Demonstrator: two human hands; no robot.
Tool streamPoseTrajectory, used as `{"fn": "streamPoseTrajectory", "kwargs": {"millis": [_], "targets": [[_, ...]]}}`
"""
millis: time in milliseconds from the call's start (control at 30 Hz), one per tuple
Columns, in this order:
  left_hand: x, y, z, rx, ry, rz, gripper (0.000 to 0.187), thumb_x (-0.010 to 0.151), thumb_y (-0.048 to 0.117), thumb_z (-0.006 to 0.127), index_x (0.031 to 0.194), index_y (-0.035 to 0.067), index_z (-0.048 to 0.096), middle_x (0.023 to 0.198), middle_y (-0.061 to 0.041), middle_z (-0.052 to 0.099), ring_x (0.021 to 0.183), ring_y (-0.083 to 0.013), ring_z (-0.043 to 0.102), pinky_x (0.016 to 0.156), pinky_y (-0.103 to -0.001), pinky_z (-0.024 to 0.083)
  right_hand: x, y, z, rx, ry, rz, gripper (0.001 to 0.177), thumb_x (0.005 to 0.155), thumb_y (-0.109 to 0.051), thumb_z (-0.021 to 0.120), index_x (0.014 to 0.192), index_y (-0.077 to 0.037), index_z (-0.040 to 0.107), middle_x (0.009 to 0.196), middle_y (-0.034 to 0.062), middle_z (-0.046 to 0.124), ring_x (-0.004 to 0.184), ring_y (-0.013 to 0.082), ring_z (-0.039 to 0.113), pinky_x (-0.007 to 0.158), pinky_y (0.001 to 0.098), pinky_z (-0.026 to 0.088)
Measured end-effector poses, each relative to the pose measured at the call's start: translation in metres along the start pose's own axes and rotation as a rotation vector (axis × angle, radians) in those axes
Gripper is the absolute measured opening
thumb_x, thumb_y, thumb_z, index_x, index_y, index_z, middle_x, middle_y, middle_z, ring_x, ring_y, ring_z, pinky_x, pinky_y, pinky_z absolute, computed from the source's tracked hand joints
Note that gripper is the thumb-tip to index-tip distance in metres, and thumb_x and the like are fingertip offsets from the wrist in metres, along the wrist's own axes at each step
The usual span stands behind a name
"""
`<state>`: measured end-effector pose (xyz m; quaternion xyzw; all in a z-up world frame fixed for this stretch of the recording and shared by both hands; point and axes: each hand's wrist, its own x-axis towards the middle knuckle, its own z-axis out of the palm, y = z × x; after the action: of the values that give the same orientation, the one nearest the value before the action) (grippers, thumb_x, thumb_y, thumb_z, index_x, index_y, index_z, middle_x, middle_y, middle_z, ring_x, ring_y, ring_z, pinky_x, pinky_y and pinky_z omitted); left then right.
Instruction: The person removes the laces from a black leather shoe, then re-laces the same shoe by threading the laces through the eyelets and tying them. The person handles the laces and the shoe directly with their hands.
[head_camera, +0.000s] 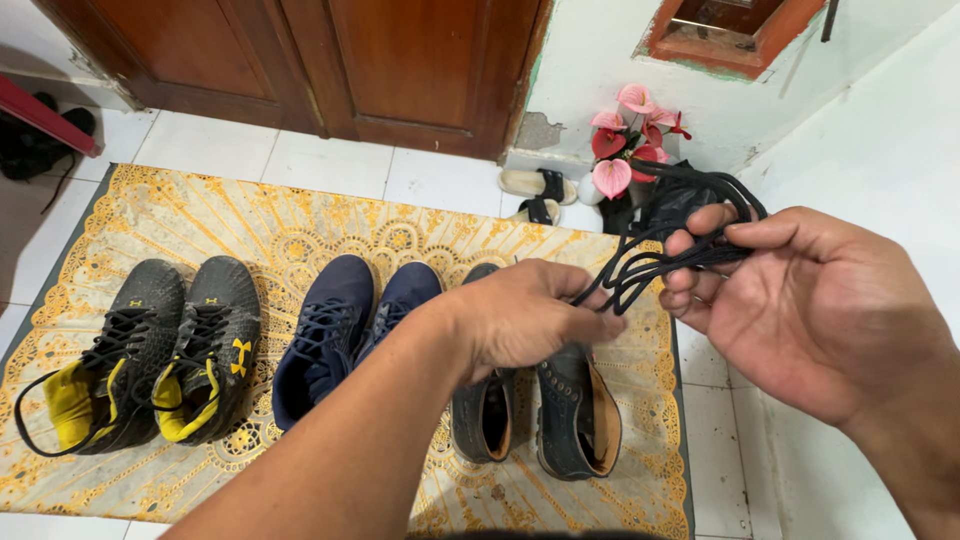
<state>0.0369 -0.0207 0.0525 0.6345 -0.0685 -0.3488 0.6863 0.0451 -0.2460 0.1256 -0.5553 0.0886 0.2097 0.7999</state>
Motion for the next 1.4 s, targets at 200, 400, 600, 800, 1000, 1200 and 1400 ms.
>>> {"fn": "streamPoseTrajectory", "kwargs": {"millis": [200, 400, 600, 800, 1000, 1200, 1400], "targets": [[-0.01, -0.005, -0.027, -0.086, 0.188, -0.176, 0.026, 0.09, 0.029, 0.074, 0.095, 0.004, 0.069, 0.075, -0.001, 0.067, 0.069, -0.0134, 0.066, 0.074, -0.022, 0.049, -0.001, 0.004, -0.01, -0.263, 0.168, 0.037, 0.021, 0.099, -0.005, 0.045, 0.108, 0.001, 0.062, 0.101, 0.0149, 0.066, 0.095, 0.0244, 0.059, 0.094, 0.0444, 0.048], [-0.019, -0.006, -0.048, -0.462, 0.27, -0.033, 0.014, 0.094, 0.017, 0.072, 0.097, 0.004, 0.069, 0.076, -0.001, 0.062, 0.065, -0.0112, 0.056, 0.059, -0.025, 0.048, -0.005, 0.007, -0.013, -0.402, 0.274, 0.107, 0.022, 0.097, -0.008, 0.047, 0.103, 0.004, 0.064, 0.093, 0.0145, 0.066, 0.09, 0.0229, 0.06, 0.089, 0.0417, 0.048], [-0.016, 0.017, -0.034, -0.658, 0.258, 0.055, 0.028, 0.095, 0.011, 0.058, 0.121, 0.003, 0.066, 0.089, -0.005, 0.07, 0.076, -0.0152, 0.067, 0.067, -0.028, 0.055, -0.003, 0.015, -0.01, -0.463, 0.253, 0.159, 0.028, 0.095, -0.008, 0.045, 0.106, 0.006, 0.067, 0.099, 0.0166, 0.072, 0.091, 0.0234, 0.064, 0.087, 0.0408, 0.051], [0.009, 0.047, 0.01, -0.91, 0.034, 0.172, 0.037, 0.099, 0.007, 0.054, 0.135, 0.0, 0.056, 0.103, -0.009, 0.068, 0.097, -0.0208, 0.071, 0.082, -0.03, 0.058, 0.0, 0.031, -0.01, -0.311, -0.085, 0.109, 0.033, 0.097, -0.006, 0.057, 0.127, 0.008, 0.059, 0.122, 0.0187, 0.07, 0.113, 0.0308, 0.069, 0.098, 0.0479, 0.053], [0.017, 0.054, 0.037, -0.958, 0.032, 0.162, 0.037, 0.097, 0.002, 0.049, 0.133, -0.002, 0.052, 0.105, -0.014, 0.068, 0.102, -0.0261, 0.07, 0.087, -0.033, 0.06, -0.002, 0.039, -0.009, -0.44, -0.254, 0.088, 0.043, 0.09, -0.006, 0.07, 0.13, 0.005, 0.059, 0.13, 0.0152, 0.068, 0.122, 0.0235, 0.065, 0.105, 0.0447, 0.048], [0.015, 0.048, 0.037, -0.921, 0.121, 0.198, 0.028, 0.092, -0.004, 0.057, 0.118, 0.001, 0.051, 0.104, -0.017, 0.067, 0.1, -0.0261, 0.069, 0.087, -0.034, 0.058, -0.013, 0.031, -0.008, -0.036, -0.512, 0.138, 0.04, 0.096, -0.013, 0.067, 0.129, 0.008, 0.056, 0.131, 0.0196, 0.063, 0.122, 0.026, 0.06, 0.104, 0.0485, 0.047], [0.015, 0.045, 0.037, -0.978, 0.094, 0.215, 0.025, 0.087, -0.005, 0.06, 0.111, 0.003, 0.056, 0.103, -0.014, 0.068, 0.097, -0.0226, 0.069, 0.088, -0.034, 0.059, -0.01, 0.035, -0.006, -0.362, -0.102, 0.256, 0.033, 0.089, -0.024, 0.068, 0.108, 0.002, 0.067, 0.101, 0.0087, 0.072, 0.096, 0.019, 0.068, 0.089, 0.0426, 0.054]]}}
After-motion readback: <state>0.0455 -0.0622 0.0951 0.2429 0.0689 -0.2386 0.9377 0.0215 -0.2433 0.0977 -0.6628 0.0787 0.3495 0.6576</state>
